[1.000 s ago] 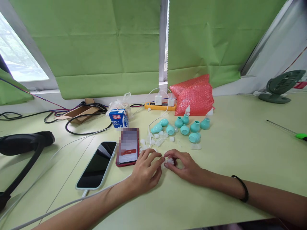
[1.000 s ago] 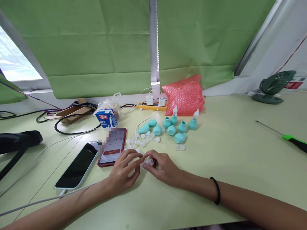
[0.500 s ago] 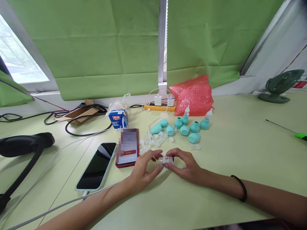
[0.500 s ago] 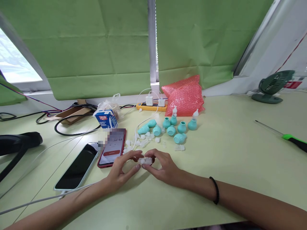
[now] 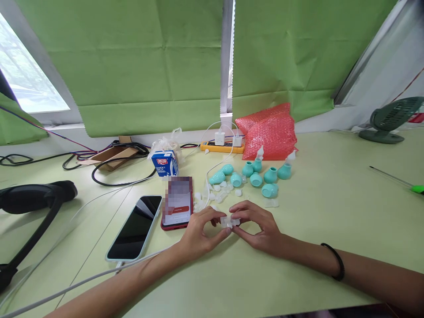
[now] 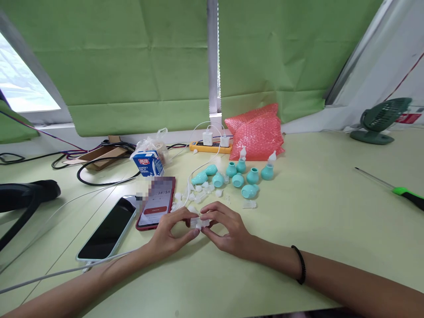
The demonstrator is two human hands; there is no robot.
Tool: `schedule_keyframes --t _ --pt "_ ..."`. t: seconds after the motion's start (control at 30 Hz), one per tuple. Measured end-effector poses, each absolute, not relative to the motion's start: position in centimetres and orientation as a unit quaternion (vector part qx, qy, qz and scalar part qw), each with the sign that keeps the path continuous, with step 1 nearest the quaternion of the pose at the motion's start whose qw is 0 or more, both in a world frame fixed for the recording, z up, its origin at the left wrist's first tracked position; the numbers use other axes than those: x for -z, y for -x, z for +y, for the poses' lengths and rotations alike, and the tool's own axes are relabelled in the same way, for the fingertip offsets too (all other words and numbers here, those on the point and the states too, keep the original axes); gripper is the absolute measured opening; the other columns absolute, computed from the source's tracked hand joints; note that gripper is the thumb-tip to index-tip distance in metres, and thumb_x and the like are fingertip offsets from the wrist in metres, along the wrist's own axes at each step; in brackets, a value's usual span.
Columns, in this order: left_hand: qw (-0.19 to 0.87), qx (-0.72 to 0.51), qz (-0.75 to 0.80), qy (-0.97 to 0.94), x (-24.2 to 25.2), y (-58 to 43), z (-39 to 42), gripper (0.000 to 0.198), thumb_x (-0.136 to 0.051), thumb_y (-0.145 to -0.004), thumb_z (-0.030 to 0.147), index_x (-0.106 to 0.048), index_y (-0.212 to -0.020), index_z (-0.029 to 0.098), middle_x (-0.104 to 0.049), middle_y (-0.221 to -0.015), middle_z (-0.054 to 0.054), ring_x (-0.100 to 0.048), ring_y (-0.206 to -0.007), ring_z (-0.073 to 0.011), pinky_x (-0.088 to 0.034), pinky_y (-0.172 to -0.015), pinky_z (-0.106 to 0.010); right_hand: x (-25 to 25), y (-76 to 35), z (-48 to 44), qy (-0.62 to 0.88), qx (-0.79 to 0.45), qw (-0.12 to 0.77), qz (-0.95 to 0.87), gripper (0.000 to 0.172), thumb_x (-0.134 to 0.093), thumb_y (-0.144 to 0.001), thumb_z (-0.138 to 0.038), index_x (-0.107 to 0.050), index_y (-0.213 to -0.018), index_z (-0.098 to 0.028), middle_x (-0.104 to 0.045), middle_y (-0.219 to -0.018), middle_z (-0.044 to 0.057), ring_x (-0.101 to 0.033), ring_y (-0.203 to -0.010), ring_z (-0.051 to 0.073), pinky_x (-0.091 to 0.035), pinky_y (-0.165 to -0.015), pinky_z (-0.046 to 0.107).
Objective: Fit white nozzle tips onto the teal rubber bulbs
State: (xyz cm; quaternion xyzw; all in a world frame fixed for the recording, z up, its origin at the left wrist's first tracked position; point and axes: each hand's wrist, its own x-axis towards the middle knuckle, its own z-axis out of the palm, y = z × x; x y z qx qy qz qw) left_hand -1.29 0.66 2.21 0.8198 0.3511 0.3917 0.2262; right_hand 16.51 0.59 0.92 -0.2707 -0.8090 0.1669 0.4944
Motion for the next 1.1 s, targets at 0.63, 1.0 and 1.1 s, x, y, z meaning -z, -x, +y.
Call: schedule_keyframes --t 0.63,1.0,1.1 --pt "0.292 -0.366 0.325 -0.822 -2.5 1.5 0.9 0.017 -0.061 -0.07 0.023 -0.065 -0.084 0.014 -0.06 -0.063 -0.003 -0.048 -0.057 -0.0121 -0.039 -0.053 -0.023 -0.2 -16.6 1.0 0.234 -0.137 0.498 -0.823 0.02 -0.058 -0.07 -0.009 -0.057 -0.086 -0.021 -0.061 -0.083 0.004 -0.059 -0.078 0.014 -0.051 -0.066 0.024" --pt "0.272 -0.358 0.392 -0.803 -2.5 1.7 0.9 0.022 -0.057 -0.072 0.032 -0.062 -0.076 0.011 -0.055 -0.061 -0.002 -0.046 -0.054 -0.0104 -0.036 -0.051 -0.021 -2.7 -18.1 2.3 0.173 0.036 0.433 -0.884 0.034 -0.057 -0.069 -0.015 -0.05 -0.102 -0.015 -0.059 -0.087 0.009 -0.055 -0.085 0.019 -0.049 -0.071 0.034" --pt "0.261 -0.37 0.416 -0.788 -2.4 1.8 0.9 0.021 -0.057 -0.071 0.029 -0.062 -0.084 0.013 -0.056 -0.062 -0.001 -0.047 -0.055 -0.0109 -0.037 -0.053 -0.022 -4.9 -20.4 3.8 0.169 0.175 0.388 -0.889 0.023 -0.054 -0.069 -0.012 -0.054 -0.092 -0.017 -0.06 -0.079 0.006 -0.055 -0.079 0.018 -0.048 -0.068 0.033"
